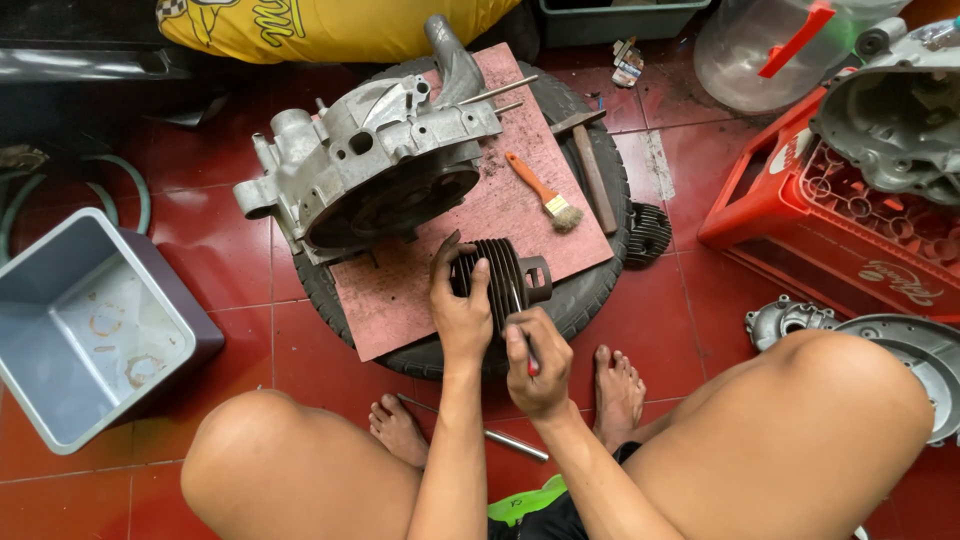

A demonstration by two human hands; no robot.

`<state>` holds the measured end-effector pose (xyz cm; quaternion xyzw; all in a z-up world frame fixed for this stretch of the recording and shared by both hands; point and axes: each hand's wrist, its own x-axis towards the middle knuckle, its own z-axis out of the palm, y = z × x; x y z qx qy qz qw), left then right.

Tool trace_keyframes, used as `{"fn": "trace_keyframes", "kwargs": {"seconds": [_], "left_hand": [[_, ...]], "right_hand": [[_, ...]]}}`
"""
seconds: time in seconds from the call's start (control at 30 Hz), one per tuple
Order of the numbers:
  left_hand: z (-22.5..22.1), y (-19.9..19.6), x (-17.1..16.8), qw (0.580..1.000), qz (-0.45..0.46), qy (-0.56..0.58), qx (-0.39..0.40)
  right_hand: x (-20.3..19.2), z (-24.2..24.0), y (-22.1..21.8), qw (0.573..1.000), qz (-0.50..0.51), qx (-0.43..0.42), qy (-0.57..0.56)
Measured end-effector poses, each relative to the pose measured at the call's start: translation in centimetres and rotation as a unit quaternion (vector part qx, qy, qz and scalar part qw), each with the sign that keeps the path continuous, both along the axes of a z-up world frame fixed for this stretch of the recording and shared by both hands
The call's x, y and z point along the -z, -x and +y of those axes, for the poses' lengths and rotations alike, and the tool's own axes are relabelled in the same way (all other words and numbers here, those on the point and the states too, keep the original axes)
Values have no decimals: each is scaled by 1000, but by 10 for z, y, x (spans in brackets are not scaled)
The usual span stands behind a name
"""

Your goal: Cleaning debris from between the cooling fins of a motorcycle cylinder block using a thin metal tool and a hammer.

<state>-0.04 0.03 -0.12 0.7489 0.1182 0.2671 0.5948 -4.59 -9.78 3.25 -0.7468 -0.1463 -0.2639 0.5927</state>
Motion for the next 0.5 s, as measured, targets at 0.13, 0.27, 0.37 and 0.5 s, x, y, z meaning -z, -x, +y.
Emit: {"fn": "trace_keyframes", "kwargs": {"seconds": [0.13,0.27,0.37,0.5], "left_hand": [[-2,1,-10,1000,3,-1,1],[0,1,-7,1000,3,-3,4],[0,0,-9,1000,18,2,-1],[-1,-4,-4,999,39,-4,-8]], "right_hand": [[-21,-4,-2,999,33,-16,11],[-10,-11,2,1000,11,-15,12],[-10,-9,5,1000,18,-17,14],[2,-10,7,1000,6,-4,1]]}}
